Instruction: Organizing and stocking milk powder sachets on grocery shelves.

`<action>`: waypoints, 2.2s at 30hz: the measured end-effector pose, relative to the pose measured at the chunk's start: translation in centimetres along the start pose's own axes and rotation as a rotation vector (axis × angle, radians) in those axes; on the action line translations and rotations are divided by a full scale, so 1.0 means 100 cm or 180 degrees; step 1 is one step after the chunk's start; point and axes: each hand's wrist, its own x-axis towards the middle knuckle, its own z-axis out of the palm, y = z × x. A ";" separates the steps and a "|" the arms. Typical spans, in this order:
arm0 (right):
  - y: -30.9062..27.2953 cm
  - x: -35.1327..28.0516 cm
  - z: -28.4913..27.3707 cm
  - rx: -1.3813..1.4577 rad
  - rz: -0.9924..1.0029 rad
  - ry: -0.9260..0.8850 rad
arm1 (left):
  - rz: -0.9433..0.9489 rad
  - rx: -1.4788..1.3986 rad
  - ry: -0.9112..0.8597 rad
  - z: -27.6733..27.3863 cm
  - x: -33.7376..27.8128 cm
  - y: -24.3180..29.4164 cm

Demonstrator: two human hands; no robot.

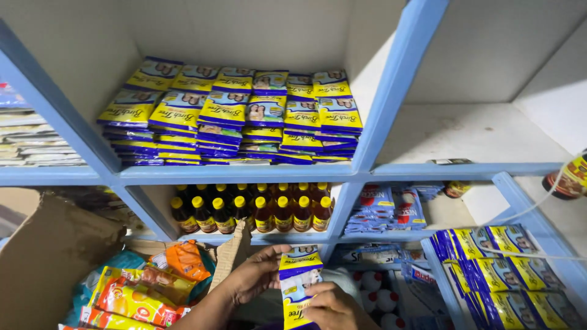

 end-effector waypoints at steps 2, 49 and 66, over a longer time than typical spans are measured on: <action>-0.005 0.006 -0.004 -0.0103 -0.0062 -0.0477 | 0.0007 -0.0223 -0.0012 0.006 -0.007 0.017; 0.137 0.254 -0.083 -0.3271 -0.0117 0.0808 | 0.3502 0.3767 0.2232 0.073 0.140 0.383; 0.155 0.246 -0.082 -0.3104 -0.0112 0.0667 | 0.1993 0.5824 0.2785 0.071 0.166 0.375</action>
